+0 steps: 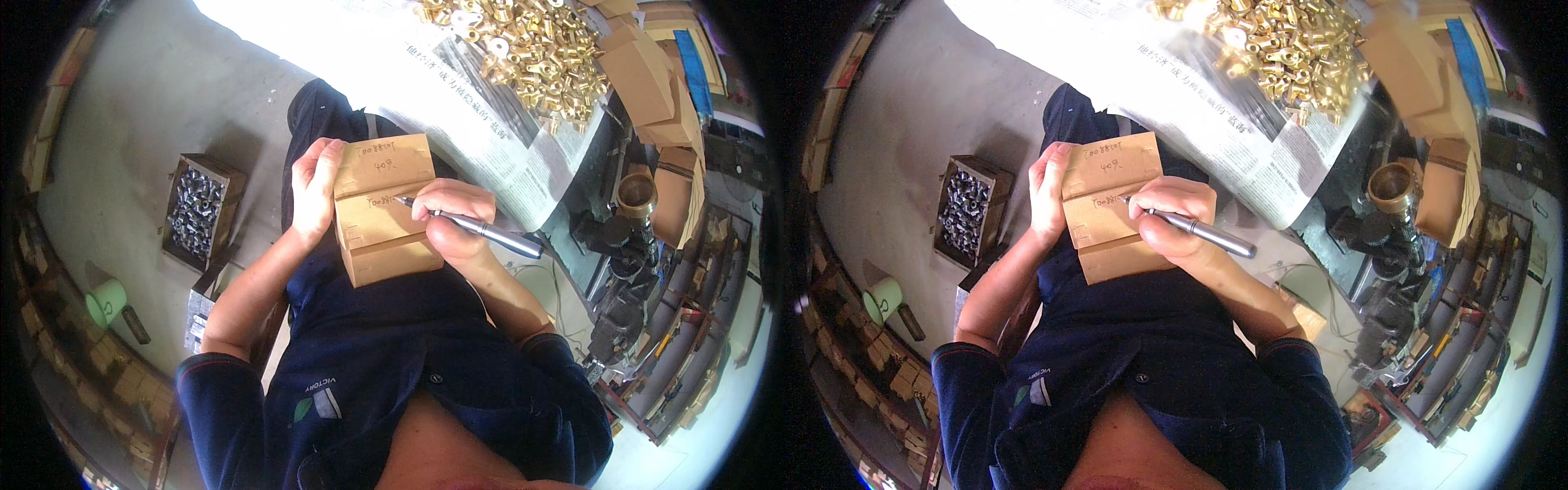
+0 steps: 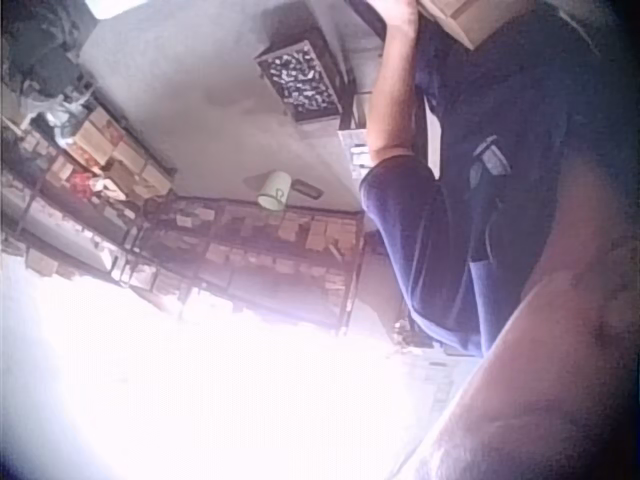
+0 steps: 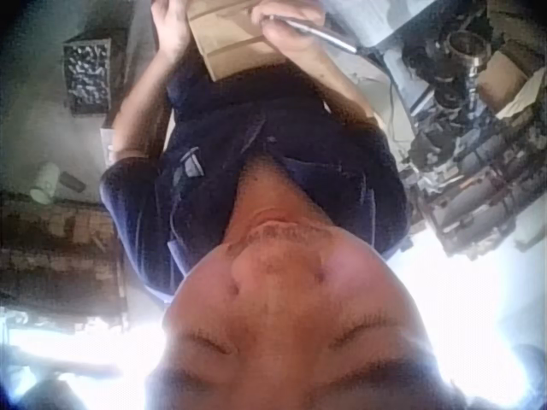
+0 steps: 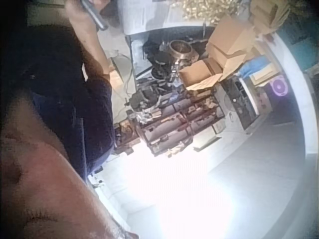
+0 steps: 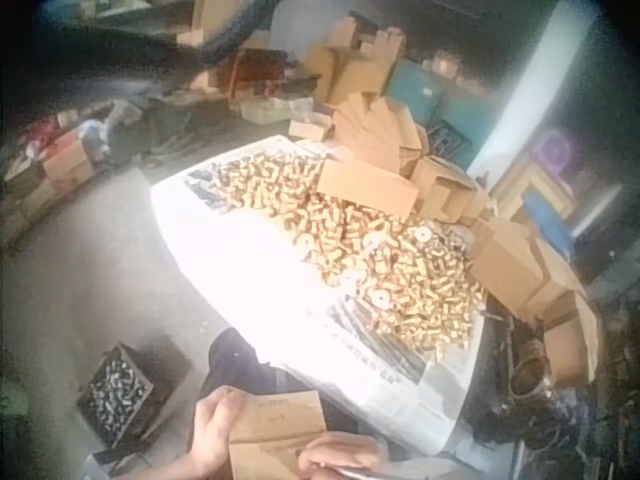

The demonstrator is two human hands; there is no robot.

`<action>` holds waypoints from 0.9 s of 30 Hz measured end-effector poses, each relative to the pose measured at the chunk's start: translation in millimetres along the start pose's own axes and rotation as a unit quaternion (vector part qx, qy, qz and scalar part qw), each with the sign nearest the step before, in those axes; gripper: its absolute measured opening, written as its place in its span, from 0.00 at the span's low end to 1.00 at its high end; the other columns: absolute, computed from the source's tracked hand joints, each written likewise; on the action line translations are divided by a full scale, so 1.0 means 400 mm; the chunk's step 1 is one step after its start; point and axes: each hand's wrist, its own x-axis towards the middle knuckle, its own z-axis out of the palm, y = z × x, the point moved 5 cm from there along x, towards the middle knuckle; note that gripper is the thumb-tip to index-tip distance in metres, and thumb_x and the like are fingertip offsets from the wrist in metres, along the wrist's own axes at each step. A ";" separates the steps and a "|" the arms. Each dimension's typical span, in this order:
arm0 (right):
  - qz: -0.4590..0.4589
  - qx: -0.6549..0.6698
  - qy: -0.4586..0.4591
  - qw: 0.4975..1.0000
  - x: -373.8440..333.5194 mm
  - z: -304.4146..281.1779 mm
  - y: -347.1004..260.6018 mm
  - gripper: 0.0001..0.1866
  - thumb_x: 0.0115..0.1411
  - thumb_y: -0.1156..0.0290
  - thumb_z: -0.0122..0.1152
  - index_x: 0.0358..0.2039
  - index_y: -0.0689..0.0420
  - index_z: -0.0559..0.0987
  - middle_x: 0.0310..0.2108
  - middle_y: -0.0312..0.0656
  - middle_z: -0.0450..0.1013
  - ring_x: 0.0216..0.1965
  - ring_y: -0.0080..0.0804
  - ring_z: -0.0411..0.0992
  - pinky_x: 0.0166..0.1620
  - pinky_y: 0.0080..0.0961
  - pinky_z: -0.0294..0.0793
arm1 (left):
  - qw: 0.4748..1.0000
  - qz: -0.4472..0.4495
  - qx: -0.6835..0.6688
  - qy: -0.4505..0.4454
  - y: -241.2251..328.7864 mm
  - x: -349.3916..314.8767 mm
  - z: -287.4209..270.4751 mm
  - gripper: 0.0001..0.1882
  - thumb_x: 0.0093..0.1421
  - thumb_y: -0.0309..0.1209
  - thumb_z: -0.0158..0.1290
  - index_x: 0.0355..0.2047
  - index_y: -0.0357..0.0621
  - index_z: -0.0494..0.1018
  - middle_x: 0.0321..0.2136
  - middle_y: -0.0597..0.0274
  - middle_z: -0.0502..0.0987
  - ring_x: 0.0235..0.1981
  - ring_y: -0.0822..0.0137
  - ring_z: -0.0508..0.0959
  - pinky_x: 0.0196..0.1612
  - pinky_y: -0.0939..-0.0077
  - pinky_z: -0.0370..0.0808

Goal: The person labels small cardboard boxes with a pen, then opens a box and places brass-colored metal parts into it one by one. The workspace includes a large pile of similar parts on a table covered with newspaper.

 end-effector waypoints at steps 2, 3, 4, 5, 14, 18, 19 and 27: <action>-0.016 0.029 0.008 0.999 -0.004 0.000 0.007 0.07 0.40 0.78 0.51 0.20 0.67 0.76 0.19 0.44 0.72 0.19 0.27 0.68 0.24 0.20 0.65 | 1.000 0.006 0.000 0.000 0.004 0.000 0.001 0.16 0.67 0.39 0.45 0.29 0.39 0.72 0.23 0.72 0.71 0.26 0.81 0.66 0.31 0.84 0.66; -0.004 0.023 0.009 1.000 -0.004 -0.002 0.008 0.07 0.39 0.78 0.51 0.20 0.67 0.76 0.19 0.44 0.72 0.19 0.28 0.68 0.24 0.20 0.65 | 1.000 0.004 -0.001 0.000 0.003 0.001 0.001 0.16 0.67 0.39 0.45 0.29 0.39 0.72 0.23 0.72 0.71 0.26 0.81 0.66 0.31 0.84 0.66; 0.009 0.017 0.009 1.000 -0.006 -0.005 0.007 0.08 0.39 0.79 0.50 0.20 0.67 0.76 0.19 0.44 0.72 0.19 0.28 0.68 0.24 0.20 0.65 | 1.000 0.002 -0.003 0.001 0.001 0.001 0.001 0.16 0.67 0.39 0.45 0.29 0.39 0.73 0.23 0.72 0.71 0.26 0.81 0.66 0.31 0.84 0.66; 0.021 0.011 0.009 1.000 -0.006 -0.007 0.008 0.08 0.38 0.79 0.50 0.20 0.67 0.76 0.19 0.44 0.72 0.20 0.28 0.69 0.25 0.20 0.65 | 1.000 -0.001 -0.005 0.001 -0.001 0.001 0.001 0.16 0.67 0.39 0.45 0.30 0.39 0.73 0.23 0.72 0.71 0.26 0.81 0.66 0.31 0.84 0.66; 0.035 -0.002 0.020 0.999 0.001 -0.008 0.000 0.09 0.35 0.80 0.46 0.17 0.67 0.74 0.17 0.43 0.70 0.18 0.29 0.68 0.23 0.21 0.63 | 1.000 0.005 0.009 0.000 0.012 -0.001 0.003 0.16 0.67 0.38 0.45 0.30 0.38 0.73 0.24 0.71 0.72 0.27 0.81 0.67 0.32 0.83 0.66; 0.035 0.031 -0.032 0.998 0.002 -0.016 -0.006 0.13 0.48 0.67 0.56 0.17 0.66 0.75 0.17 0.44 0.71 0.18 0.30 0.68 0.23 0.23 0.63 | 1.000 0.002 0.005 -0.006 0.010 0.001 -0.001 0.16 0.67 0.39 0.45 0.30 0.38 0.73 0.24 0.70 0.72 0.27 0.80 0.67 0.32 0.83 0.66; 0.016 0.032 -0.037 0.999 -0.005 -0.015 -0.012 0.20 0.53 0.59 0.59 0.18 0.66 0.75 0.17 0.44 0.71 0.18 0.30 0.68 0.23 0.23 0.63 | 1.000 0.004 0.003 -0.006 0.010 -0.001 0.000 0.16 0.67 0.39 0.45 0.30 0.38 0.73 0.24 0.70 0.72 0.27 0.80 0.67 0.32 0.83 0.66; -0.056 -0.009 -0.073 0.996 -0.020 0.015 -0.021 0.24 0.57 0.51 0.56 0.23 0.63 0.78 0.22 0.45 0.74 0.22 0.34 0.73 0.25 0.25 0.69 | 1.000 -0.006 -0.009 -0.001 -0.003 0.000 -0.002 0.16 0.67 0.39 0.45 0.30 0.38 0.73 0.23 0.71 0.71 0.26 0.80 0.66 0.32 0.83 0.66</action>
